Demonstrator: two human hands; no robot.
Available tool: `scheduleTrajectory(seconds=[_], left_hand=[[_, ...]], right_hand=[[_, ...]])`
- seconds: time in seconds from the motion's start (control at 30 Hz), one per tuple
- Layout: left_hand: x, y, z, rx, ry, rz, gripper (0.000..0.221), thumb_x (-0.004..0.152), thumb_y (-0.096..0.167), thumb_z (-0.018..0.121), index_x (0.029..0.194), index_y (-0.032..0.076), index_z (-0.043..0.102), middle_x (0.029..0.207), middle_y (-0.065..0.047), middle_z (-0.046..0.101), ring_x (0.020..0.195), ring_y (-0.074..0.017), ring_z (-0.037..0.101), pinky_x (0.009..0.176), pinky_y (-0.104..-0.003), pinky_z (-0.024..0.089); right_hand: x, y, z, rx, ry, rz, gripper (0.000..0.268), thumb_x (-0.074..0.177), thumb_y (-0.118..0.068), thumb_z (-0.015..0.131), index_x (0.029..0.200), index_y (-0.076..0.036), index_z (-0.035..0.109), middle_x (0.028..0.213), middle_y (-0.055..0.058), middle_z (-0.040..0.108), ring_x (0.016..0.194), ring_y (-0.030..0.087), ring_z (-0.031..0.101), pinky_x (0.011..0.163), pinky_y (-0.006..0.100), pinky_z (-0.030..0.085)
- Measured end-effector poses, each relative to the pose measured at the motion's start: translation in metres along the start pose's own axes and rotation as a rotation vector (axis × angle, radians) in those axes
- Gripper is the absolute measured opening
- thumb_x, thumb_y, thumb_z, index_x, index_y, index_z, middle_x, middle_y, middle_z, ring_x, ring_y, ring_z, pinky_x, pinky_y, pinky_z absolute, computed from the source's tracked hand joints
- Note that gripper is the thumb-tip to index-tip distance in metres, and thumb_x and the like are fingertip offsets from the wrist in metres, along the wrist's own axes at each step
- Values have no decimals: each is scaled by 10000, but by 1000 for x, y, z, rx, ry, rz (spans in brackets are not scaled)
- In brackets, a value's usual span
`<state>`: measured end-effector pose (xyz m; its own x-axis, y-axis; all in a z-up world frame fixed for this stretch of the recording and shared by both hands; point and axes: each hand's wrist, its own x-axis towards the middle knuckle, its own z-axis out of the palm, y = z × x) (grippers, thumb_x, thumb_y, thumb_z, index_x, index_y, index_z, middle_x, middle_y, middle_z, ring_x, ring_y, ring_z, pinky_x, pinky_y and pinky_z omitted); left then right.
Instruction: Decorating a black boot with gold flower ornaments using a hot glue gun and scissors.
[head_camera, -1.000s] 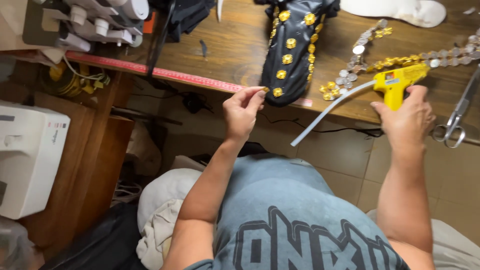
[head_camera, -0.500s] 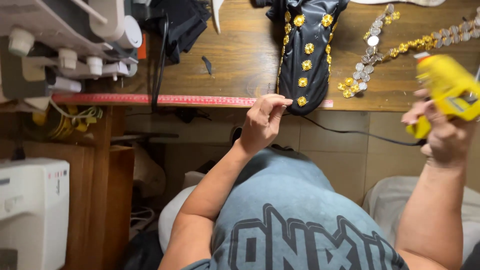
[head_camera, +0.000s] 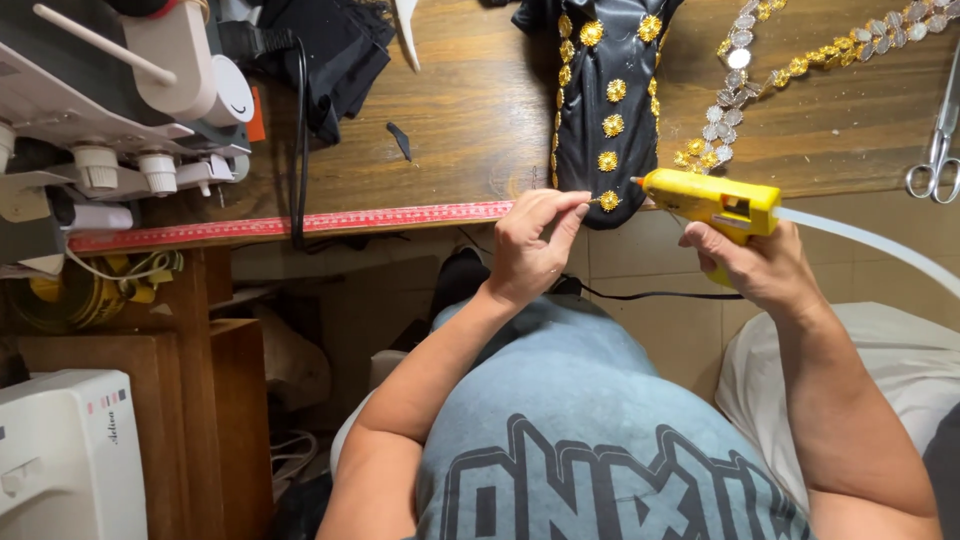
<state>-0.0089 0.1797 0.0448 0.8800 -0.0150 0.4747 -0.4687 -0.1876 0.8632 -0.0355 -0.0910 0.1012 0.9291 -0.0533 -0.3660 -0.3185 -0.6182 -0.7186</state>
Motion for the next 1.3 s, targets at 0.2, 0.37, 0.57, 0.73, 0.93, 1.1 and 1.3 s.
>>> scheduleTrajectory(seconds=[0.2,0.37,0.57,0.73,0.93,1.1,1.3], left_hand=[[0,-9,8,-38,69,-71,137,896,44,808,1020,93,775,986,-65,782,913,-188,750,913,-299,584],[13,-1,8,32,45,-52,105,898,76,813,975,131,768,960,-15,718,890,-163,657,805,-274,542],[24,-1,11,143,37,-122,66,869,181,827,880,198,764,988,39,596,969,-185,533,901,-301,458],[26,-7,21,192,18,-121,72,857,244,812,844,217,746,1062,7,596,1075,-208,559,1011,-354,418],[34,-3,31,301,-25,-137,106,874,302,746,811,217,735,1139,15,575,1197,-255,502,1066,-421,358],[35,-10,37,340,-17,-94,96,823,287,784,770,228,728,1115,25,560,1245,-280,495,1085,-446,356],[40,-1,37,392,-18,-83,135,747,244,833,729,248,699,1040,29,520,1121,-239,518,991,-419,368]], right_hand=[[6,-8,4,75,-9,88,236,969,-324,770,884,-103,762,626,13,634,547,102,559,549,254,454],[10,-9,5,20,-15,99,271,969,-366,766,845,-126,746,622,-5,637,545,93,579,581,246,464],[11,-8,6,-14,-9,93,278,969,-369,762,827,-131,738,609,-6,641,553,90,600,606,245,472],[11,-6,6,-26,-4,47,316,980,-388,743,793,-134,721,587,-15,633,525,98,605,597,244,466],[9,-1,7,40,-2,-29,329,1004,-334,728,776,-98,714,598,4,649,487,120,590,578,254,476],[7,2,11,221,23,30,225,988,-231,749,907,-21,730,734,66,720,495,123,576,484,278,524],[9,10,13,303,12,-8,221,989,-214,734,958,5,722,745,93,714,491,131,568,485,272,513]])
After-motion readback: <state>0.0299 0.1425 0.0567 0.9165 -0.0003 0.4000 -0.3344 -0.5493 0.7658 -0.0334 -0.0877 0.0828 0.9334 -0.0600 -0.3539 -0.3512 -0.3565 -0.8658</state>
